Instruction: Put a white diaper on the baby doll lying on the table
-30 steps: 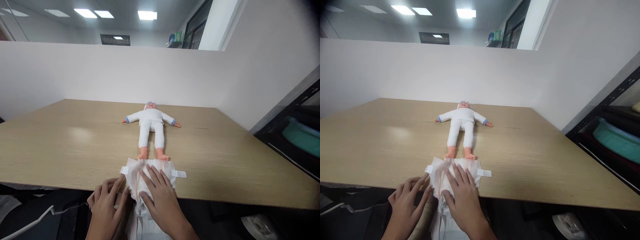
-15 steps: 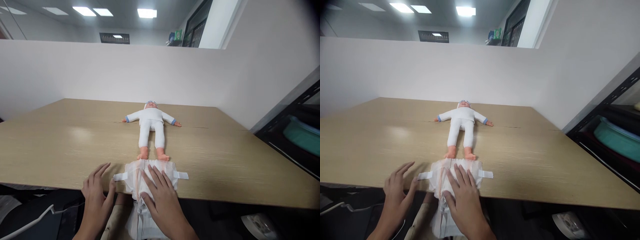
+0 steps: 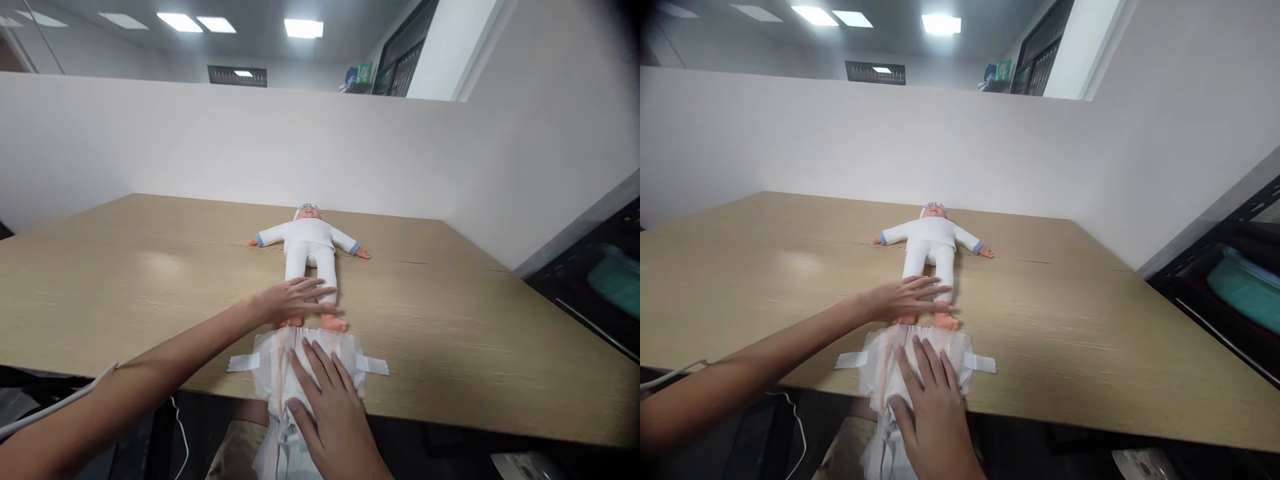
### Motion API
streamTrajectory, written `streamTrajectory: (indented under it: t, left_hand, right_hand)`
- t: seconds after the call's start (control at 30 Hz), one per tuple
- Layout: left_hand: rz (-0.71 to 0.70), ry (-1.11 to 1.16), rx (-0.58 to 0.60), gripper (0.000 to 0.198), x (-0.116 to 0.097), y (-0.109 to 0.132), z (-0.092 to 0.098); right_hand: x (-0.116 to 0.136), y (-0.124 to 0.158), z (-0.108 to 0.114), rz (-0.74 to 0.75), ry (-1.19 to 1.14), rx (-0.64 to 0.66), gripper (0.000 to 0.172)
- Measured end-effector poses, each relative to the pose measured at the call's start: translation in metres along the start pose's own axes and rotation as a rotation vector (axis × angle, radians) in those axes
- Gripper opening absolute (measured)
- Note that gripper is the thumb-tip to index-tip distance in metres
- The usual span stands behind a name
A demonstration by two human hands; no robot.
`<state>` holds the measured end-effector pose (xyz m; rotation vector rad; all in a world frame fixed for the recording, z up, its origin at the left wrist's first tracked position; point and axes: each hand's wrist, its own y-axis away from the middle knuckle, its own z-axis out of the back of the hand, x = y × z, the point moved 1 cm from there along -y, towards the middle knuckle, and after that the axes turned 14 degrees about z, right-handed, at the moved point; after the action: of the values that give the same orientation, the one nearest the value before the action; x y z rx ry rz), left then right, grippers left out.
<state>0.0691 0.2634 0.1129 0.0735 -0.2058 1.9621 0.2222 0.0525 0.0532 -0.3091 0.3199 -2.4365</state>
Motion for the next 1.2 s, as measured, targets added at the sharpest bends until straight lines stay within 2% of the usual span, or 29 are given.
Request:
streamTrajectory:
  t: [0.07,0.13,0.23,0.3,0.37,0.43,0.6,0.7,0.77,0.97,1.1,1.2]
  left_hand:
    - [-0.026,-0.026,-0.007,0.118,0.003,-0.008,-0.002]
    - [-0.029,-0.013,-0.042,0.091,0.006,-0.014,-0.004]
    - [-0.039,0.025,-0.128,0.039,0.006,-0.021,-0.009]
    - [-0.049,0.044,-0.171,0.025,0.004,-0.026,-0.012]
    - [-0.053,0.101,-0.182,0.024,0.003,-0.030,-0.010]
    - [-0.050,0.238,-0.180,0.027,0.006,-0.034,0.001]
    - [-0.008,0.683,-0.219,0.033,0.029,-0.044,0.055]
    - [0.047,0.800,-0.240,0.028,0.046,-0.052,0.081]
    - [0.066,0.844,-0.252,0.033,0.056,-0.056,0.092]
    - [0.086,0.936,-0.266,0.039,0.073,-0.055,0.110]
    - [0.075,0.932,-0.294,0.039,0.081,-0.052,0.114]
    - [0.084,0.932,-0.292,0.039,0.084,-0.051,0.113]
  right_hand:
    - [-0.002,0.000,-0.002,0.032,0.026,-0.012,0.077]
    - [-0.005,0.001,-0.004,0.060,0.040,-0.023,0.079]
    - [-0.010,0.001,-0.005,0.086,0.030,-0.033,0.082]
    - [-0.014,0.000,-0.007,0.083,0.007,-0.033,0.082]
    - [-0.018,-0.003,-0.009,0.066,-0.022,-0.025,0.082]
    - [-0.023,-0.009,-0.009,0.042,-0.055,-0.005,0.080]
    - [-0.037,-0.032,0.003,-0.012,-0.165,0.095,0.067]
    - [-0.050,-0.055,0.010,-0.030,-0.214,0.133,0.063]
    - [-0.063,-0.073,0.011,-0.032,-0.219,0.135,0.061]
    - [-0.116,-0.131,-0.010,-0.023,-0.142,0.116,0.057]
    - [-0.157,-0.171,-0.028,0.049,-0.029,0.061,0.055]
    - [-0.185,-0.203,-0.030,0.069,0.034,0.021,0.046]
